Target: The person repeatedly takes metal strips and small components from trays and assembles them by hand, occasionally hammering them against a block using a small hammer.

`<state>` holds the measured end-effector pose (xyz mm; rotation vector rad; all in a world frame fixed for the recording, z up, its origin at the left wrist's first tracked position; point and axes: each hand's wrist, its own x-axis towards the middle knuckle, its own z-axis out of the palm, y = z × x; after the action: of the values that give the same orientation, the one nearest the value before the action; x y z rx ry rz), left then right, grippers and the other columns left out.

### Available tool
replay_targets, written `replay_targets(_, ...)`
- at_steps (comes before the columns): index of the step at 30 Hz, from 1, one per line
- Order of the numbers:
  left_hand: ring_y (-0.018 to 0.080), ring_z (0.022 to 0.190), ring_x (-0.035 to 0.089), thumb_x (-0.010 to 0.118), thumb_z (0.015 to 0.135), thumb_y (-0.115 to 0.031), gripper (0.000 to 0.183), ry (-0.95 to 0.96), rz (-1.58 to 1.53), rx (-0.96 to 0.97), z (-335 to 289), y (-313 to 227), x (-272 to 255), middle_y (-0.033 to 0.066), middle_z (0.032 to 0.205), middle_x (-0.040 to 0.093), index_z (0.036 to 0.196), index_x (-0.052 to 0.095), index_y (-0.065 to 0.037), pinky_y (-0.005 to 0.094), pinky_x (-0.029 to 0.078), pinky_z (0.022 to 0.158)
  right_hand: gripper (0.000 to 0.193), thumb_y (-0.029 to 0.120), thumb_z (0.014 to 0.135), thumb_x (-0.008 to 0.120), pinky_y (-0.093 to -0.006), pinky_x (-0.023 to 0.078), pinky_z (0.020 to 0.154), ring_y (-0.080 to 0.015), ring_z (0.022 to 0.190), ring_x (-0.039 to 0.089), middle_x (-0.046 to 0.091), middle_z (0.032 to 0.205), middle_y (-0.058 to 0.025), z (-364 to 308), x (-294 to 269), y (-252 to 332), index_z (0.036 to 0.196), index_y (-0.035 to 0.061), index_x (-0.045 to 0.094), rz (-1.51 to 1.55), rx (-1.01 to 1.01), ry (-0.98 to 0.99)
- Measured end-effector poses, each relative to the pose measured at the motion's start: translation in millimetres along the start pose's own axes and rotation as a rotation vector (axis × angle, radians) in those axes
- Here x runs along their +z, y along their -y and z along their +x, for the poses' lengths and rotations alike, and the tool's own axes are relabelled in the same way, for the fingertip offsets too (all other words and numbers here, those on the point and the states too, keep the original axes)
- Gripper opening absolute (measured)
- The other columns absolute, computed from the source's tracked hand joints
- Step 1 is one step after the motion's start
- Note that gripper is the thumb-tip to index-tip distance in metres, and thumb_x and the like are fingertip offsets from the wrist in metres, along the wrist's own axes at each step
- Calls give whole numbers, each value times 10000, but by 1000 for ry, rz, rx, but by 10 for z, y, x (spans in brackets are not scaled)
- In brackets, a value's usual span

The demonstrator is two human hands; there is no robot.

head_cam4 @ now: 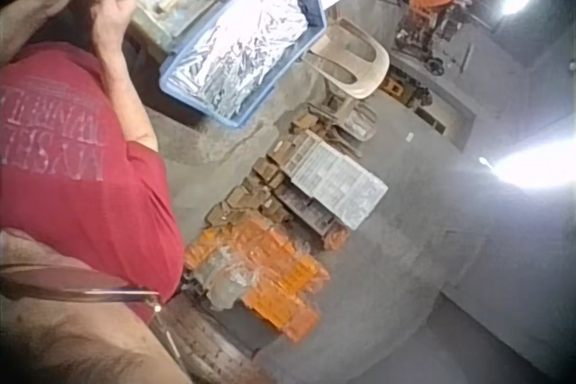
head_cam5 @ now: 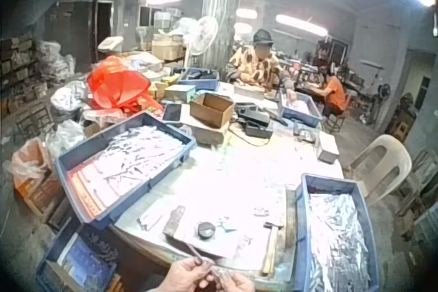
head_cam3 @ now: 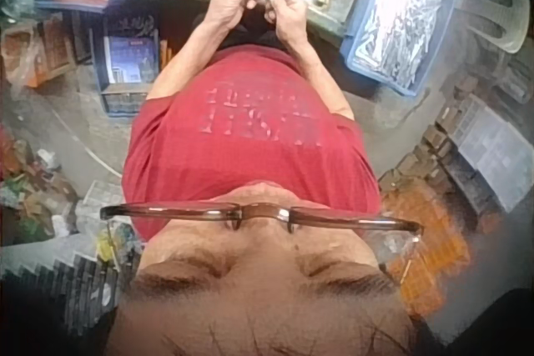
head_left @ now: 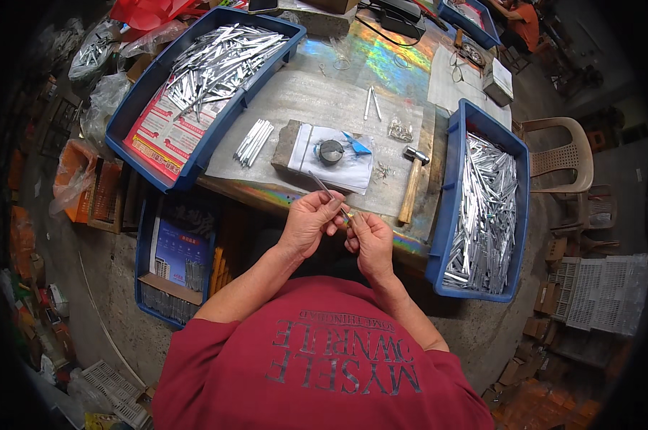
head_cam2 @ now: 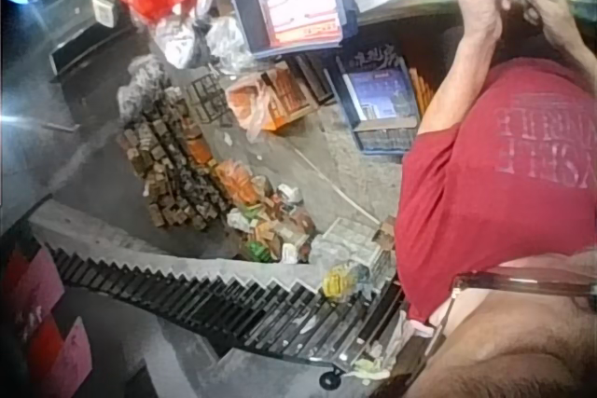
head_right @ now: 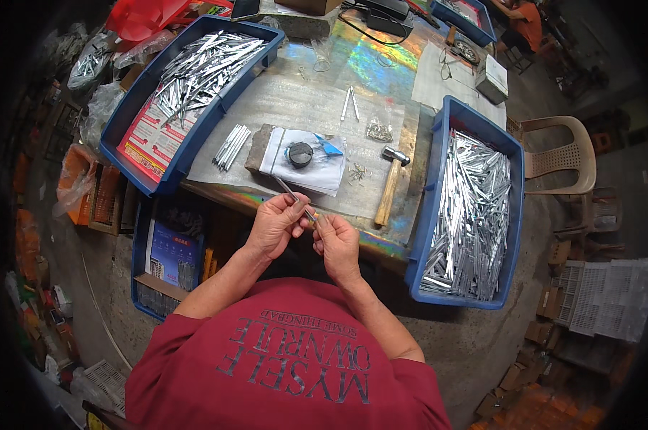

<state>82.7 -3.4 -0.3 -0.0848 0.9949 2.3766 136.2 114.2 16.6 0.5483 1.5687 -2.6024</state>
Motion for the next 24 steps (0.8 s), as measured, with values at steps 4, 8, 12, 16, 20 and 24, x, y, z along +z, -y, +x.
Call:
replay_targets(4,91,572,510,547,781,-126,133,-12,-1,33,-5,27,7,78,760,581,875,546,-32,171,391,437,176,187,828,488,-181,294,387,-47,432,348,443,584,-9,4,4,-39,785,16,486,52,-10,-19)
replay_targets(8,86,573,508,539,785,-109,115,-56,-1,126,-50,70,78,73,759,582,867,552,-29,170,392,444,172,181,829,485,-186,293,382,-48,422,340,443,581,-10,-1,69,-20,766,21,475,123,-5,-20)
replay_targets(12,80,575,505,531,789,-90,106,-53,154,266,-80,86,114,72,762,581,868,553,-24,171,392,448,181,173,832,472,-194,291,370,-54,399,329,436,567,-13,9,86,-21,714,37,449,184,2,-18)
replay_targets(16,64,564,487,520,791,-61,89,-25,372,408,-93,69,147,64,770,580,861,548,-13,168,388,455,205,184,835,468,-196,290,366,-54,397,328,437,566,-12,1,121,24,687,45,442,206,35,-44)
replay_targets(20,59,565,484,522,791,-66,90,-77,186,293,-88,78,150,56,770,580,859,546,-12,170,389,462,211,184,834,470,-199,291,368,-55,397,329,438,566,-13,10,141,33,675,48,437,220,26,-33)
replay_targets(24,59,556,479,530,792,-89,106,-49,394,397,-88,35,161,61,768,580,864,542,-12,173,385,456,177,171,832,477,-188,281,369,-43,401,320,431,560,-1,21,147,57,710,44,455,240,27,-23)
